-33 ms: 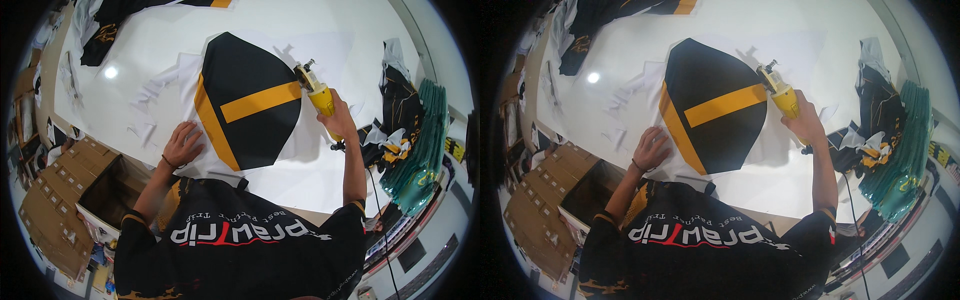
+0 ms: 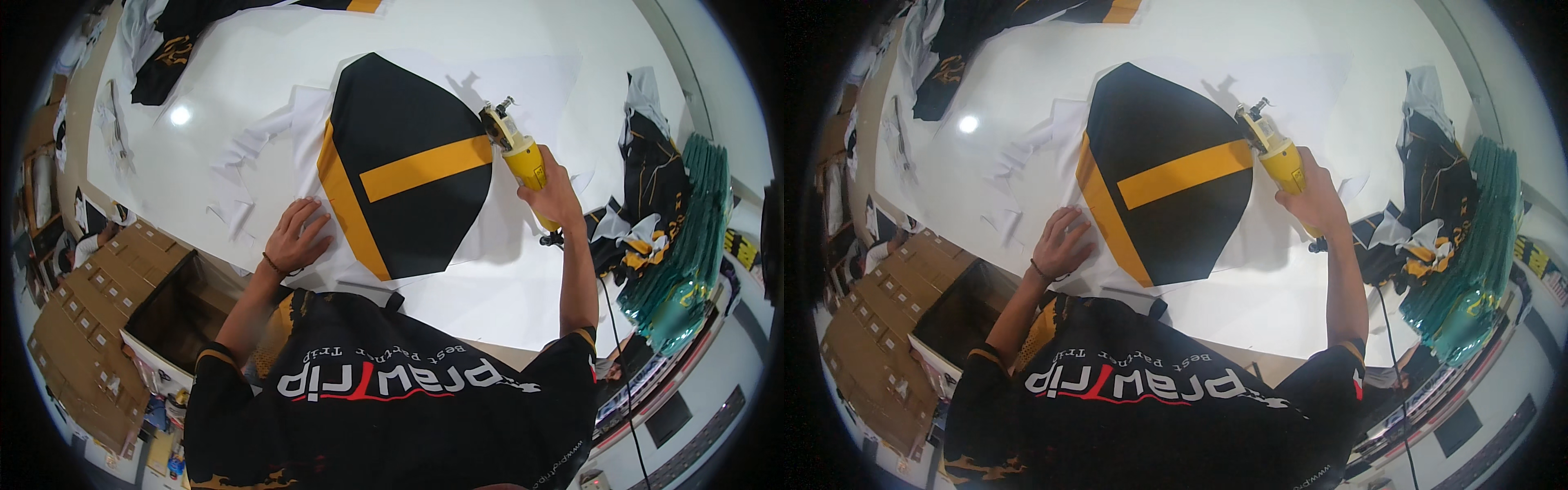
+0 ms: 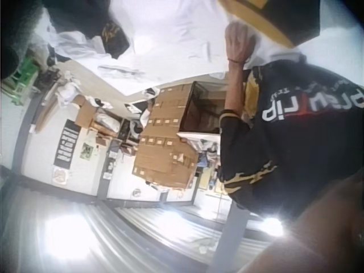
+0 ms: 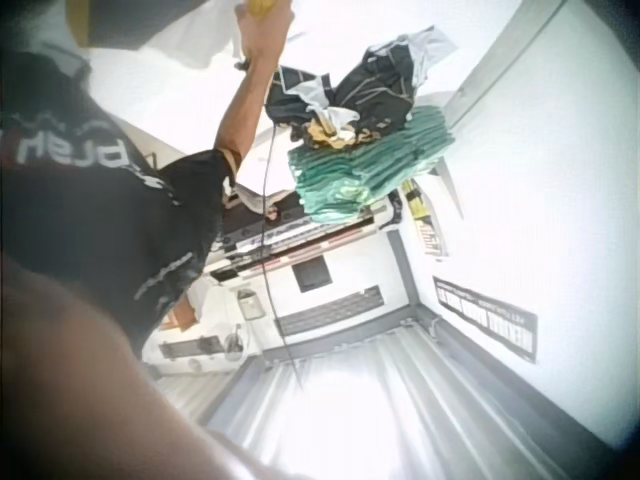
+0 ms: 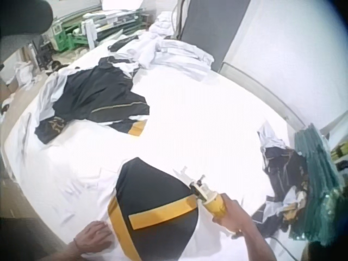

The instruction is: The person uses a yellow electric rotary cutter to cut black and yellow fabric pieces on a white table. They align the fabric, cut along the edges, and occasionally flip or reposition the material to complete the cuts.

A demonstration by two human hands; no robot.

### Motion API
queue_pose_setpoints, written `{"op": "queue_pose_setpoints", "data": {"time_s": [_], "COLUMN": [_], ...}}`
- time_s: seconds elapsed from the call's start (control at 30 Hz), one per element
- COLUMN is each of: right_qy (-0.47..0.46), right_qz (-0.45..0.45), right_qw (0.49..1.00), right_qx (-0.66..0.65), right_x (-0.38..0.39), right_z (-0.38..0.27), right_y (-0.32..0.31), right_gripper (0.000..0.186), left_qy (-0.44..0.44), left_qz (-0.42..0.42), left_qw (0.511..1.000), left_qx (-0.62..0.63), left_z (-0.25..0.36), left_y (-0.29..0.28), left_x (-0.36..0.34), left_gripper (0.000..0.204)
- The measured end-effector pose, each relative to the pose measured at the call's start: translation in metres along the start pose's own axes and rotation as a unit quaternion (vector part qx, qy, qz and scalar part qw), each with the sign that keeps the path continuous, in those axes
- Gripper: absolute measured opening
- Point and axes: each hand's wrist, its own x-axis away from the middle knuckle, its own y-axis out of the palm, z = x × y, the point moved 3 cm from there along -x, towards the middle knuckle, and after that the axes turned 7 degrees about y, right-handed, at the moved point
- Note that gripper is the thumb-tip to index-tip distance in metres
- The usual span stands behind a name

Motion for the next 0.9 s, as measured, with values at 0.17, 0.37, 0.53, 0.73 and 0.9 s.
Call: {"op": "queue_pose_setpoints", "data": {"time_s": [0.17,0.37,0.53,0.73,0.9], "right_qy": [-0.029,-0.076,-0.117,-0.169,-0.194], "right_qz": [-0.017,-0.038,-0.058,-0.041,-0.014], "right_qw": [0.998,0.993,0.986,0.978,0.975], "right_qx": [0.044,0.080,0.100,0.119,0.110], "right_x": [-0.024,-0.055,-0.073,-0.092,-0.100], "right_z": [-0.022,-0.051,-0.099,-0.160,-0.206], "right_y": [-0.009,-0.014,-0.014,0.003,0.020], "right_gripper": [0.071,0.072,0.071,0.071,0.066], "left_qy": [-0.010,-0.006,-0.014,-0.014,-0.011], "left_qz": [0.017,0.035,0.039,0.066,0.096], "left_qw": [1.000,0.999,0.998,0.996,0.994], "left_qx": [0.011,0.024,0.038,0.049,0.049], "left_z": [-0.001,-0.003,-0.003,-0.004,-0.005], "left_y": [0.000,-0.007,-0.009,-0.009,-0.010], "left_x": [0.003,-0.001,0.001,0.004,0.006], "left_gripper": [0.052,0.049,0.048,0.049,0.052]}}
